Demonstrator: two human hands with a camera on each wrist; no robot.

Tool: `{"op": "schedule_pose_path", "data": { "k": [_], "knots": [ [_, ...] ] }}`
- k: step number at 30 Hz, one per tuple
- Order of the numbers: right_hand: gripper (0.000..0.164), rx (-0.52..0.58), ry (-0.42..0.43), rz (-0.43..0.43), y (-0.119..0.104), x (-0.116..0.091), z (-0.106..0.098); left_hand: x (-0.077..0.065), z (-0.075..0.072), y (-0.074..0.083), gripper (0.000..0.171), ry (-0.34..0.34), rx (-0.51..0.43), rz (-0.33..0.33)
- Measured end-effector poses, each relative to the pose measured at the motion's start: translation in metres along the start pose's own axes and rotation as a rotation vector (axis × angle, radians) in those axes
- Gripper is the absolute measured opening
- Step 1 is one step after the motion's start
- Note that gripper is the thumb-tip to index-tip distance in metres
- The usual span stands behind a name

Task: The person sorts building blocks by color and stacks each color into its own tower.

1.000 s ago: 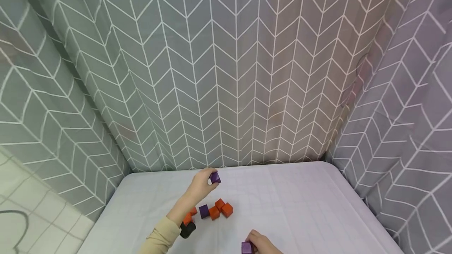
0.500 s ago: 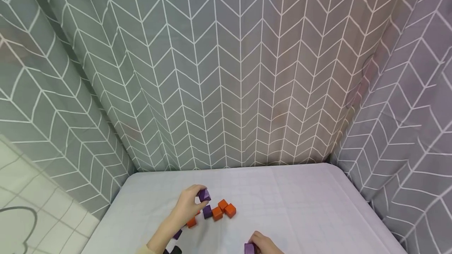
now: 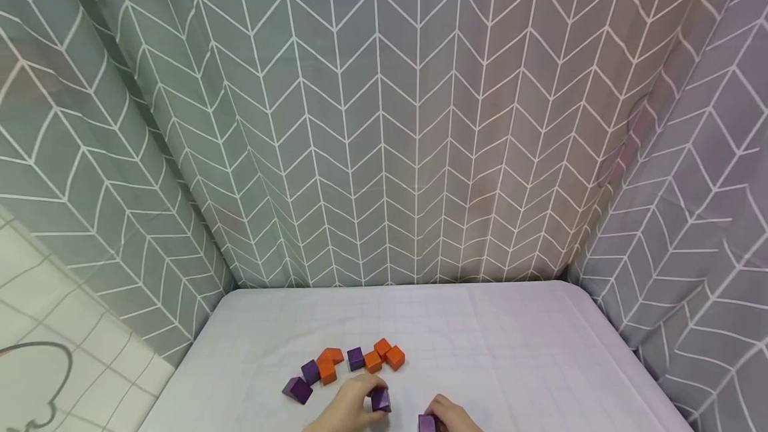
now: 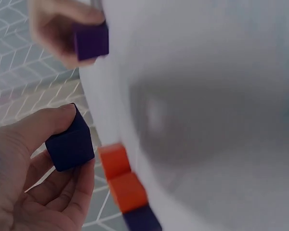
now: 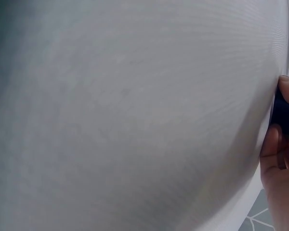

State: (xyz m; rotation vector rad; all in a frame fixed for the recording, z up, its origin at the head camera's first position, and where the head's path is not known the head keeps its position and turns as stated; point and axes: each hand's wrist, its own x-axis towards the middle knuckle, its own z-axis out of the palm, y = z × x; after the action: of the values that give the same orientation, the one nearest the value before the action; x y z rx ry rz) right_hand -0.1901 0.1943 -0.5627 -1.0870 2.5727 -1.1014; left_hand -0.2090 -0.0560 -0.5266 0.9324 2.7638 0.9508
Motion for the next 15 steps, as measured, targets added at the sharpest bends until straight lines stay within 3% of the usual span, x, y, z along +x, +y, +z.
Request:
{"op": "schedule_pose_path", "data": {
  "k": [4,7,12,14,15],
  "knots": [
    [0.023,-0.021,0.014,-0.065,0.001,0.002,0.000,0.002,0.012,0.007,0.025,-0.099,-0.082,-0.108],
    [0.024,-0.045,0.046,-0.126,0.003,0.003,0.001,0.002,0.020,0.014,0.025,-0.128,-0.100,-0.159],
    [0.031,0.001,0.069,-0.058,0.000,-0.003,0.004,-0.006,0.031,0.026,0.043,-0.170,-0.242,-0.286],
    [0.034,0.029,0.068,-0.009,-0.002,-0.006,0.005,-0.009,0.035,0.029,0.050,-0.187,-0.288,-0.323],
    [0.035,0.028,0.069,-0.005,-0.002,-0.007,0.006,-0.009,0.036,0.029,0.050,-0.187,-0.280,-0.311]
  ]
}}
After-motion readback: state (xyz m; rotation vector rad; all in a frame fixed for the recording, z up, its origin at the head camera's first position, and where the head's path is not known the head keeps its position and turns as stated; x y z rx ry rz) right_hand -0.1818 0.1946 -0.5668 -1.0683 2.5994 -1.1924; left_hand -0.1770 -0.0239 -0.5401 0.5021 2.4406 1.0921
